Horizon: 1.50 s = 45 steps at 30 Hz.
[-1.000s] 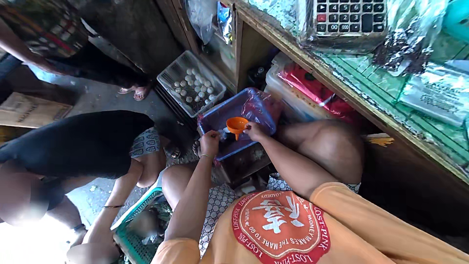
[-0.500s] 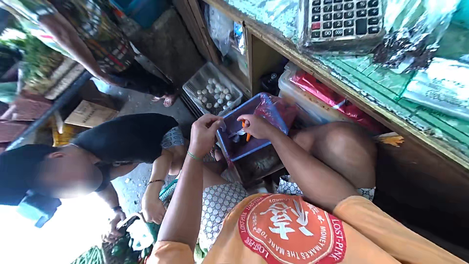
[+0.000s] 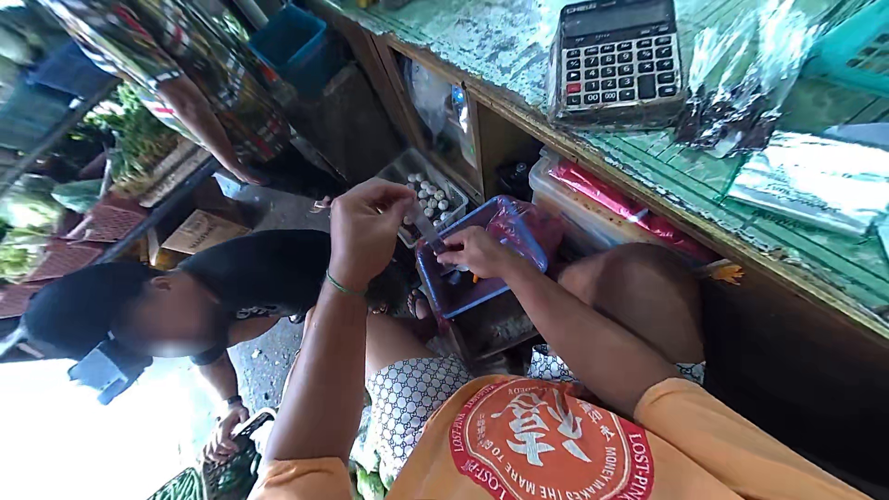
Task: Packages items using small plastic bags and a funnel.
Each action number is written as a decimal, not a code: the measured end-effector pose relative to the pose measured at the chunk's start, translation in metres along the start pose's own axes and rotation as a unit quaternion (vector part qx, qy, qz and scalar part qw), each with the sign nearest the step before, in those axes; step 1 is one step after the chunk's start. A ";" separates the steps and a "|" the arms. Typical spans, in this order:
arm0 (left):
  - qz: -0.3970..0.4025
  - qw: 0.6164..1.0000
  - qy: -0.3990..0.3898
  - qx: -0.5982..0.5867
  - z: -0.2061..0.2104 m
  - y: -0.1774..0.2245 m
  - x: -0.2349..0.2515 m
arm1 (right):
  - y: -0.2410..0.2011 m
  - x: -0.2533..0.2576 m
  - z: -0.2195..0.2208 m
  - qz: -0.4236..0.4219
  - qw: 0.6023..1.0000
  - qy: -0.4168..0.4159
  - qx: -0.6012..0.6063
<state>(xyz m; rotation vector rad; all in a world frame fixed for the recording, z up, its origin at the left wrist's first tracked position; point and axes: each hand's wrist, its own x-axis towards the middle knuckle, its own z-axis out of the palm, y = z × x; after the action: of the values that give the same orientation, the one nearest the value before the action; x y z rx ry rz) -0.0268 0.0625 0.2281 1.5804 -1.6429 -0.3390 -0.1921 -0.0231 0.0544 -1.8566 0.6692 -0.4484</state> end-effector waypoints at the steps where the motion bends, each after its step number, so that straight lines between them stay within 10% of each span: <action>1: 0.011 1.000 0.005 -0.005 -0.003 0.000 0.003 | 0.001 0.000 0.001 0.006 1.000 -0.014 0.008; 12: 0.017 0.971 0.013 -0.237 -0.035 -0.018 0.002 | 0.032 0.005 -0.015 0.101 0.994 0.018 -0.045; 18: -0.051 0.995 -0.084 -0.033 0.009 -0.038 -0.010 | 0.039 0.002 -0.040 0.106 0.990 0.067 -0.068; 27: 0.007 0.996 -0.084 -0.030 -0.029 0.000 0.005 | -0.035 -0.005 -0.039 -0.088 0.996 0.014 -0.017; 33: 0.034 0.996 -0.038 -0.077 -0.024 0.001 0.020 | -0.045 -0.012 -0.035 -0.052 0.992 -0.112 -0.005; 45: 0.038 0.991 0.061 -0.116 -0.032 0.014 0.040 | -0.037 -0.020 -0.023 -0.058 0.992 -0.083 0.073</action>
<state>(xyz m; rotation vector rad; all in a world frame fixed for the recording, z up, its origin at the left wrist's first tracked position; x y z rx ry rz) -0.0099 0.0386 0.2720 1.3361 -1.5072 -0.3723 -0.2124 -0.0170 0.0974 -1.7759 0.4077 -0.4022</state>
